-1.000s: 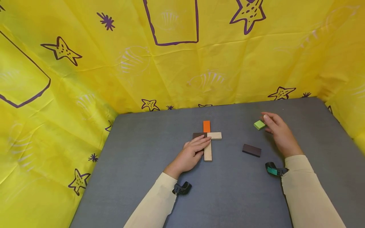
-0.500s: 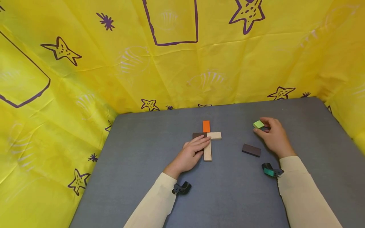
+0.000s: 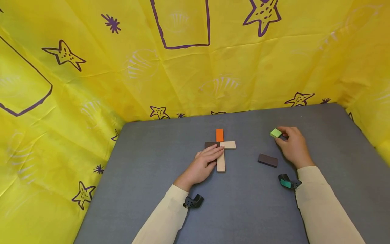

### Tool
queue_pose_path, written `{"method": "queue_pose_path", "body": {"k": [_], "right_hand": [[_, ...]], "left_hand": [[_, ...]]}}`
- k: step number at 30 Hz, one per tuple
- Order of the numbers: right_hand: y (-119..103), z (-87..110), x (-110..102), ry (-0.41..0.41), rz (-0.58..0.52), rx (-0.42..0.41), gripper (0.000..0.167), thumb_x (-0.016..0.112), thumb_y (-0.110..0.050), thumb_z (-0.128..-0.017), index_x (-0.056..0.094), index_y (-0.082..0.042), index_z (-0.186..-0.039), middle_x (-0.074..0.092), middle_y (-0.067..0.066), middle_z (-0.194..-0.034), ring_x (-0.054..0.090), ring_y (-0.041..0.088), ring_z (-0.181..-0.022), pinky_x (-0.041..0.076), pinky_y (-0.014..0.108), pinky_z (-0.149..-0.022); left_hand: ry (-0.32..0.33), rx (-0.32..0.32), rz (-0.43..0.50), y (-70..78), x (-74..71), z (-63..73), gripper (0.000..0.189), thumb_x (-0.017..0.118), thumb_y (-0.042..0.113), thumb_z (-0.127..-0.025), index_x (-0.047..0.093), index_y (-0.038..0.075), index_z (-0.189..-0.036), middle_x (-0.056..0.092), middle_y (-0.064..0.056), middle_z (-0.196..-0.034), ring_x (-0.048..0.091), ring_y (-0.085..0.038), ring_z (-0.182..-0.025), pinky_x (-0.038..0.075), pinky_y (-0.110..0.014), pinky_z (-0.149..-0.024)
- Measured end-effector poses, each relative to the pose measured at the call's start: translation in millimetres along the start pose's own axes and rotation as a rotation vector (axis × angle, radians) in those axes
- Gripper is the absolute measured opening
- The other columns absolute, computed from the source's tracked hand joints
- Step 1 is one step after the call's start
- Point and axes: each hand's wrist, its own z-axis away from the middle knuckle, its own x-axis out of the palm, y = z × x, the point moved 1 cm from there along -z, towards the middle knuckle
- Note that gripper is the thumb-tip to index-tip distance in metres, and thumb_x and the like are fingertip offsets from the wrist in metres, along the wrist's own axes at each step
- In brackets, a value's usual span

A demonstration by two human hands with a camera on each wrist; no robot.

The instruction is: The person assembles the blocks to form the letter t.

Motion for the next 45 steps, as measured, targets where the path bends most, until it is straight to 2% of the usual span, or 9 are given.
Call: {"method": "queue_pose_path", "body": {"k": [8,16,27,37,45], "right_hand": [[-2,2.1,0,0.024,-0.001,-0.019,0.039,0.075,0.001,-0.099,0.066,0.014,-0.135,0.057,0.028,-0.117,0.055,0.036,-0.1,0.039,0.027,-0.08],[-3,4.4,-1,0.018,-0.015,0.02,0.038,0.076,-0.006,-0.102,0.067,0.012,-0.135,0.057,0.028,-0.123,0.056,0.034,-0.102,0.039,0.021,-0.079],[-8,10.2,-4,0.024,-0.03,0.037,0.038,0.076,-0.009,-0.104,0.067,0.01,-0.136,0.058,0.027,-0.124,0.054,0.03,-0.1,0.039,0.021,-0.08],[-20,22.5,-5,0.054,-0.066,0.01,0.038,0.078,-0.009,-0.102,0.069,0.008,-0.135,0.062,0.023,-0.12,0.051,0.006,-0.091,0.039,0.013,-0.077],[-28,29.2,-3,0.062,-0.08,-0.002,0.037,0.08,-0.008,-0.101,0.07,0.006,-0.133,0.065,0.02,-0.113,0.051,0.002,-0.087,0.039,0.011,-0.074]], "left_hand": [[0.003,0.005,-0.018,-0.9,0.2,0.3,0.053,0.062,0.008,-0.112,0.053,0.015,-0.163,0.042,0.011,-0.17,0.025,-0.007,-0.16,0.03,-0.048,-0.123],[-0.003,0.002,0.028,2.4,-1.7,0.1,0.052,0.063,0.008,-0.112,0.054,0.013,-0.163,0.043,0.008,-0.17,0.025,-0.008,-0.16,0.028,-0.051,-0.124],[-0.002,0.005,0.023,1.4,1.0,0.2,0.052,0.062,0.009,-0.113,0.053,0.014,-0.163,0.042,0.01,-0.17,0.025,-0.009,-0.16,0.028,-0.049,-0.123],[0.0,0.001,0.02,2.0,-0.2,-0.2,0.052,0.062,0.008,-0.112,0.053,0.013,-0.163,0.043,0.008,-0.17,0.025,-0.009,-0.16,0.029,-0.049,-0.123],[0.001,0.004,0.027,1.3,-1.0,1.0,0.051,0.062,0.009,-0.113,0.053,0.014,-0.163,0.043,0.009,-0.17,0.025,-0.009,-0.16,0.029,-0.048,-0.123]]}}
